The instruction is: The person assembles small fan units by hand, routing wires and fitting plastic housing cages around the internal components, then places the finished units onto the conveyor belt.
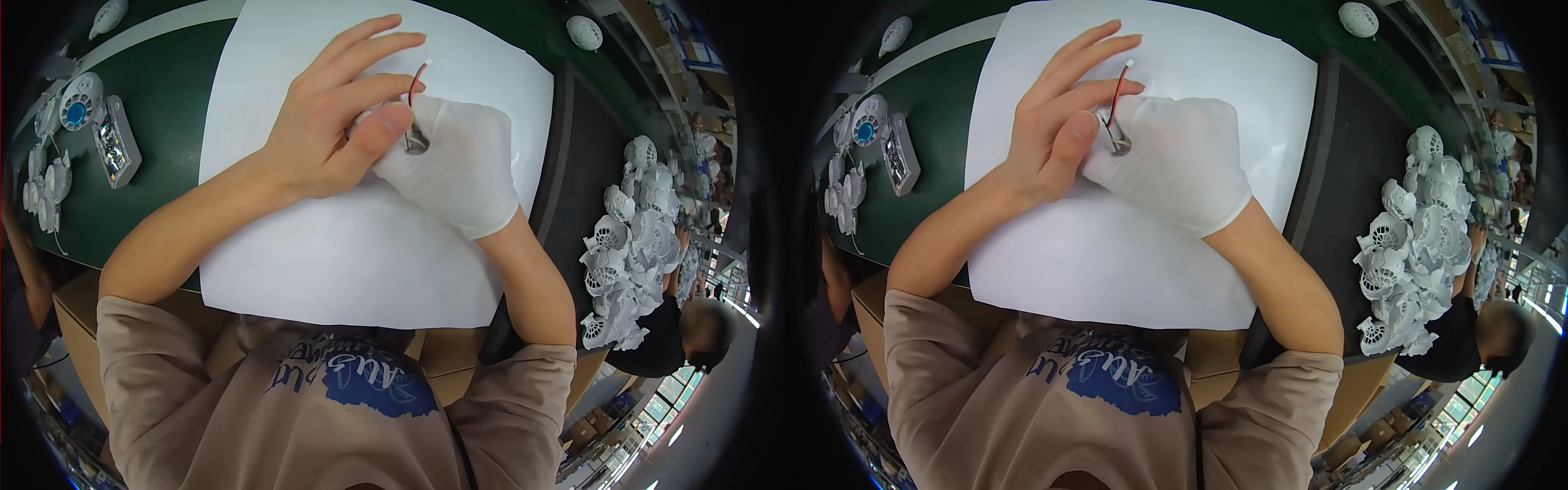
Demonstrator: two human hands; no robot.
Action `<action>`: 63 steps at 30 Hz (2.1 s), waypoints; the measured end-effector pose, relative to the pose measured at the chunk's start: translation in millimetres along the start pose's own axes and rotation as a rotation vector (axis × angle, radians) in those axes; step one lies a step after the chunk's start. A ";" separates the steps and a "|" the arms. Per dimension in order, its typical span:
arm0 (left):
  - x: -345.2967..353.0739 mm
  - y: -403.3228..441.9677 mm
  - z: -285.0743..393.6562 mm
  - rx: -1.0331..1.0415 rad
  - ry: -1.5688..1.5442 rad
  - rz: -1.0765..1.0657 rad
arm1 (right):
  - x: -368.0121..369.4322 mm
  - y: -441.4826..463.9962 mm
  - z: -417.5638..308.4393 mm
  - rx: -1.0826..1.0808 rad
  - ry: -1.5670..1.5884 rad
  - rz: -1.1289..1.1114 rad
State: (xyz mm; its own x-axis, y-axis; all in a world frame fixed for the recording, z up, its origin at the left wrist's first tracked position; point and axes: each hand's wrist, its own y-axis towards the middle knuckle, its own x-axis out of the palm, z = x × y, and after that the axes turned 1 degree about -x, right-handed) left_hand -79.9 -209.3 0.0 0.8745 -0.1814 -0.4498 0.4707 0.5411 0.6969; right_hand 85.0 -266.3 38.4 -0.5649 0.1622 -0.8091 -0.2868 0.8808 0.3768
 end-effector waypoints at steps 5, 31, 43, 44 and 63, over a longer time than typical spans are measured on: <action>-0.6 1.9 -3.8 -0.244 -0.297 -0.014 | -2.5 0.7 -11.4 0.116 0.072 -0.032; -11.7 3.9 -6.9 -0.151 -0.346 -0.162 | -16.9 16.1 -0.9 0.567 1.003 -0.123; -8.4 8.6 -1.8 -0.015 -0.162 0.025 | -7.7 5.5 -17.1 0.339 0.437 -0.102; -10.7 7.9 0.5 -0.114 -0.146 -0.037 | -7.5 3.7 -17.9 0.265 0.155 -0.128; -73.0 71.3 -79.2 0.033 0.922 0.327 | 8.4 4.1 6.7 0.133 0.157 -0.296</action>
State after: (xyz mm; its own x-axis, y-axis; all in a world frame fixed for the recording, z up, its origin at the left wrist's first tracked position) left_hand -119.5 -92.4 38.2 0.5350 0.6940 -0.4818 0.2362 0.4247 0.8740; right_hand 84.2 -258.4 30.1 -0.5873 -0.1694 -0.7914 -0.3581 0.9313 0.0664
